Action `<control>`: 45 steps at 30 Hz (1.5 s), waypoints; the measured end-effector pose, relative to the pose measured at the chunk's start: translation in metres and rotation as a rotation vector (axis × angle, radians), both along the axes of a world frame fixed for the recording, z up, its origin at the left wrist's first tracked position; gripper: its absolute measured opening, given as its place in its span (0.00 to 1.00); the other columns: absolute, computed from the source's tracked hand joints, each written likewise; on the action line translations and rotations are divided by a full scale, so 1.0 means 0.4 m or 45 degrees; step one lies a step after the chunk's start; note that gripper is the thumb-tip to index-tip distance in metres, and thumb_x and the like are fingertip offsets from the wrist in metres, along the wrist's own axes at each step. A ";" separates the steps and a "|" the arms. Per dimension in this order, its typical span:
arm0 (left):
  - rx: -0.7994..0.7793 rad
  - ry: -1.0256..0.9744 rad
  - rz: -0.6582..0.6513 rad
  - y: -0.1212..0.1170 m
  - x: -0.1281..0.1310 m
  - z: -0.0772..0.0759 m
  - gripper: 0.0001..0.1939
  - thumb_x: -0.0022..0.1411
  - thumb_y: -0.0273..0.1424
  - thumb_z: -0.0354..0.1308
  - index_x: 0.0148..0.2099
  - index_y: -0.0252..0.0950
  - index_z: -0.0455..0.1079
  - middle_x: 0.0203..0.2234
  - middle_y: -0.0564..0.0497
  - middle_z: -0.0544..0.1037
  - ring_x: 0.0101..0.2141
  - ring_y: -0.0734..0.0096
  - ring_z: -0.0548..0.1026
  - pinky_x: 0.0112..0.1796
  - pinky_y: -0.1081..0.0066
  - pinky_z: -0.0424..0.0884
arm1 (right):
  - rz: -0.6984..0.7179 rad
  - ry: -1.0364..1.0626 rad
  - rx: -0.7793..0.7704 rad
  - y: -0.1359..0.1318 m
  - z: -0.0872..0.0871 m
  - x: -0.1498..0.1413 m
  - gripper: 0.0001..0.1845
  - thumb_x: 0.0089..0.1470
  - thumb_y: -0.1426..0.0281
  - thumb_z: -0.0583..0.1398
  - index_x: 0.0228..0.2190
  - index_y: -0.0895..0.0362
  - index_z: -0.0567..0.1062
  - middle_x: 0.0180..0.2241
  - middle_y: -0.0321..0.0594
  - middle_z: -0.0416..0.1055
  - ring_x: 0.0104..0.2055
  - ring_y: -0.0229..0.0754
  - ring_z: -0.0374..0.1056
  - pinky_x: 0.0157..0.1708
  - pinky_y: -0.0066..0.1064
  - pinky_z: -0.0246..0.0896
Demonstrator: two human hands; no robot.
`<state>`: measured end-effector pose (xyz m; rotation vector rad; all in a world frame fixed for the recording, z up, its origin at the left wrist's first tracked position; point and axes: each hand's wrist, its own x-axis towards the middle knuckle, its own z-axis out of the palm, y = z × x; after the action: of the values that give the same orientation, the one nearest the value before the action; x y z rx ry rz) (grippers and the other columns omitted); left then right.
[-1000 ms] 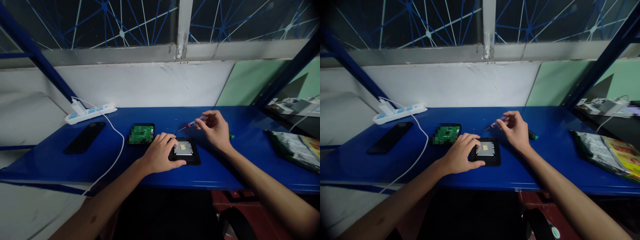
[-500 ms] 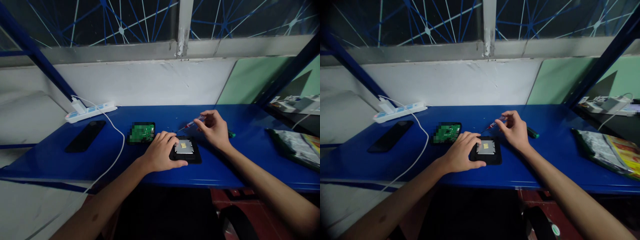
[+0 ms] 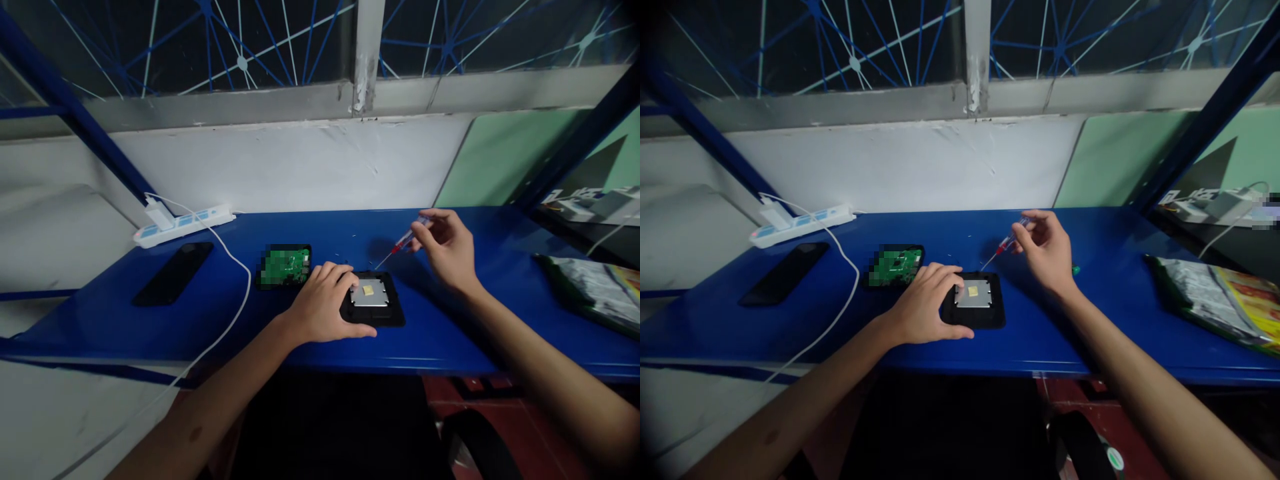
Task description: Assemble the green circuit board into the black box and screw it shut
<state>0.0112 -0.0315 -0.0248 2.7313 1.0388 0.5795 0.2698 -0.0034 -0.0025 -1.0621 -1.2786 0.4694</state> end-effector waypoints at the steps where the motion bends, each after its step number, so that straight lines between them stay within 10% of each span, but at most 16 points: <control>1: -0.001 -0.002 0.001 0.000 0.000 0.000 0.40 0.46 0.66 0.64 0.47 0.39 0.65 0.57 0.41 0.71 0.55 0.44 0.66 0.55 0.46 0.63 | 0.005 0.006 -0.009 0.001 0.001 0.004 0.17 0.53 0.59 0.68 0.41 0.51 0.72 0.24 0.31 0.68 0.22 0.38 0.70 0.27 0.37 0.72; 45: -0.023 -0.014 -0.001 -0.003 0.003 0.003 0.38 0.48 0.64 0.65 0.47 0.39 0.65 0.56 0.41 0.71 0.55 0.44 0.67 0.53 0.46 0.64 | 0.082 -0.019 -0.018 -0.008 0.001 0.008 0.15 0.52 0.60 0.68 0.40 0.51 0.73 0.29 0.34 0.70 0.23 0.37 0.71 0.26 0.36 0.71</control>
<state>0.0123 -0.0326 -0.0235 2.7099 1.0351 0.5820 0.2728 -0.0068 -0.0020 -1.0406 -1.3277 0.5209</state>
